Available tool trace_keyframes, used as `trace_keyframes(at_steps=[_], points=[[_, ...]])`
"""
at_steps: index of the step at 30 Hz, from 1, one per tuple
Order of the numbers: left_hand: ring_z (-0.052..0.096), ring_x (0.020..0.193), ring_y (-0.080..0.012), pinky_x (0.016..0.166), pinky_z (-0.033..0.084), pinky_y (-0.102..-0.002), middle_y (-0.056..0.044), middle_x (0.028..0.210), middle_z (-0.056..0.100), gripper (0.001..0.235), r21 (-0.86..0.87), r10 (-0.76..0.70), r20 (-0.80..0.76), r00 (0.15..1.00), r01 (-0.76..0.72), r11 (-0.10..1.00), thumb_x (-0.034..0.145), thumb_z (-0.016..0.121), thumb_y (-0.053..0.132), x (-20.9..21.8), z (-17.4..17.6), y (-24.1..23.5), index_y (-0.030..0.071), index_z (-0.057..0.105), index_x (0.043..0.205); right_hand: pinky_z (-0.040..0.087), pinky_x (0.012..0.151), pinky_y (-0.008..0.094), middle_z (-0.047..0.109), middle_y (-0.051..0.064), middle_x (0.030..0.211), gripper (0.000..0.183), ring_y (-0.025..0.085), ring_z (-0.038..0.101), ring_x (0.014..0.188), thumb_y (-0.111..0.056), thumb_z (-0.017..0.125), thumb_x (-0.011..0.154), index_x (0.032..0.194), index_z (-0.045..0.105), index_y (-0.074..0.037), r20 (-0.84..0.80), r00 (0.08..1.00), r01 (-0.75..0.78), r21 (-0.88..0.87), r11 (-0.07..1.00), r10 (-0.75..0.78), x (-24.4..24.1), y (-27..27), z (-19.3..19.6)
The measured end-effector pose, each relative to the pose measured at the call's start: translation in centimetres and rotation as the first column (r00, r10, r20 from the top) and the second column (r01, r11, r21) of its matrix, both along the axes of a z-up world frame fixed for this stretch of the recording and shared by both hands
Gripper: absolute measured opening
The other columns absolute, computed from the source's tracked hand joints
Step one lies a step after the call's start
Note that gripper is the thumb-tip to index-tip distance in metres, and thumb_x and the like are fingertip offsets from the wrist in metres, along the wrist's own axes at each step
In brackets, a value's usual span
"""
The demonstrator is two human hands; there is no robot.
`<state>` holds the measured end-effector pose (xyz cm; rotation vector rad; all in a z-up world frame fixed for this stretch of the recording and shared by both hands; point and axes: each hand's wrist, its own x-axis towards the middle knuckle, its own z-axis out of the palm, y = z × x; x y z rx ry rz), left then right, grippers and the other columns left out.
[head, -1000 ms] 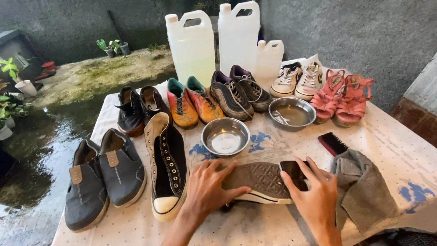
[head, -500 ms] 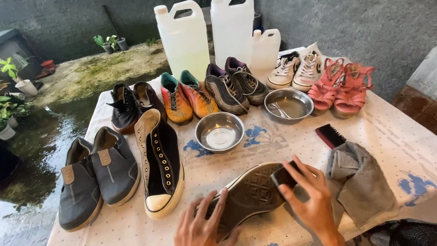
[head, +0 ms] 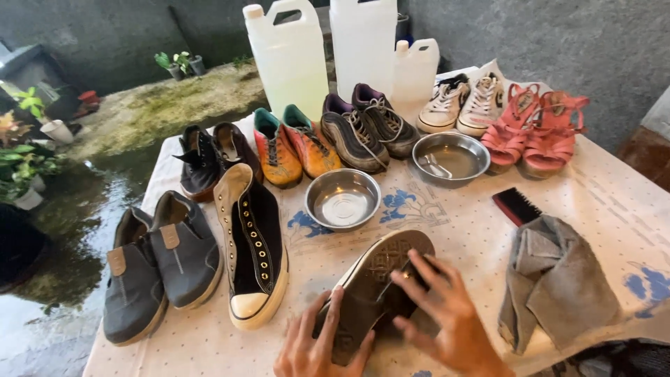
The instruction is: The person scrubs the sole of a black canvas sneaker with a small black sponge, repeatedly dipping the sponge into a metal bowl of water. The person holds the shoe steady with the left hand while scrubbing the sole with the right hand. Other shoes, cleaning supplies, and a brush are visible on the table.
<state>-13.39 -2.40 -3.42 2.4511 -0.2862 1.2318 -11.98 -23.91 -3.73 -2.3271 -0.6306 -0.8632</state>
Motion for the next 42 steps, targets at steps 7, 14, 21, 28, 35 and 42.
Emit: trace_keyframes(at_steps=[7, 14, 21, 28, 35, 42], points=[[0.072, 0.083, -0.0208, 0.064, 0.06, -0.033, 0.007, 0.11, 0.074, 0.065, -0.035, 0.01, -0.019, 1.0, -0.011, 0.999, 0.069, 0.08, 0.061, 0.0, 0.3, -0.2, 0.029, 0.072, 0.125, 0.048, 0.097, 0.061, 0.045, 0.012, 0.154, 0.062, 0.035, 0.044, 0.134, -0.054, 0.057, 0.084, 0.138, 0.058, -0.024, -0.197, 0.912, 0.359, -0.039, 0.933, -0.359, 4.3, -3.5, -0.1], [0.074, 0.087, -0.0172, 0.064, 0.06, -0.032, 0.007, 0.112, 0.072, 0.069, -0.103, 0.089, -0.065, 0.994, -0.095, 0.99, 0.064, 0.086, 0.057, -0.1, -0.6, -0.7, 0.03, 0.07, 0.126, 0.044, 0.1, 0.068, 0.041, 0.011, 0.155, 0.063, 0.039, 0.04, 0.137, -0.061, 0.043, 0.091, 0.141, 0.053, -0.024, -0.158, 0.985, -0.085, -0.126, 0.988, 0.065, 5.0, -1.2, 2.4], [0.073, 0.084, -0.024, 0.07, 0.062, -0.035, 0.004, 0.115, 0.072, 0.076, -0.095, 0.046, -0.092, 0.995, -0.055, 0.994, 0.067, 0.082, 0.06, 0.2, -1.9, -0.6, 0.028, 0.065, 0.133, 0.044, 0.105, 0.064, 0.051, 0.019, 0.146, 0.059, 0.04, 0.049, 0.131, -0.052, 0.042, 0.096, 0.138, 0.054, -0.013, -0.071, 0.997, -0.027, -0.041, 0.999, 0.024, 7.4, -1.7, 1.1], [0.072, 0.082, -0.0258, 0.07, 0.061, -0.036, 0.001, 0.112, 0.073, 0.072, -0.087, 0.047, 0.019, 0.999, -0.045, 0.995, 0.066, 0.084, 0.054, 0.1, -1.4, -1.0, 0.024, 0.067, 0.129, 0.047, 0.1, 0.066, 0.048, 0.015, 0.151, 0.056, 0.038, 0.046, 0.128, -0.046, 0.054, 0.092, 0.143, 0.051, -0.022, -0.035, 0.996, -0.082, -0.003, 0.997, 0.082, 9.1, -2.6, -1.0], [0.072, 0.086, -0.0257, 0.078, 0.059, -0.037, -0.002, 0.114, 0.072, 0.069, -0.015, 0.036, 0.076, 0.996, -0.035, 0.999, 0.071, 0.08, 0.056, 0.3, -2.4, -0.7, 0.021, 0.068, 0.13, 0.047, 0.107, 0.063, 0.047, 0.015, 0.152, 0.057, 0.04, 0.045, 0.133, -0.049, 0.055, 0.094, 0.144, 0.048, -0.023, 0.115, 0.974, -0.187, -0.076, 0.98, 0.194, 7.6, -0.6, 0.6], [0.073, 0.092, -0.0278, 0.087, 0.058, -0.045, 0.0, 0.124, 0.07, 0.075, 0.031, 0.085, -0.008, 0.996, -0.085, 0.996, 0.073, 0.076, 0.065, 0.4, -4.7, -0.6, 0.027, 0.064, 0.137, 0.056, 0.09, 0.057, 0.053, 0.02, 0.144, 0.064, 0.034, 0.047, 0.122, -0.055, 0.048, 0.089, 0.139, 0.054, -0.015, -0.174, 0.983, 0.082, 0.121, 0.989, -0.061, 8.4, 0.2, 1.1]])
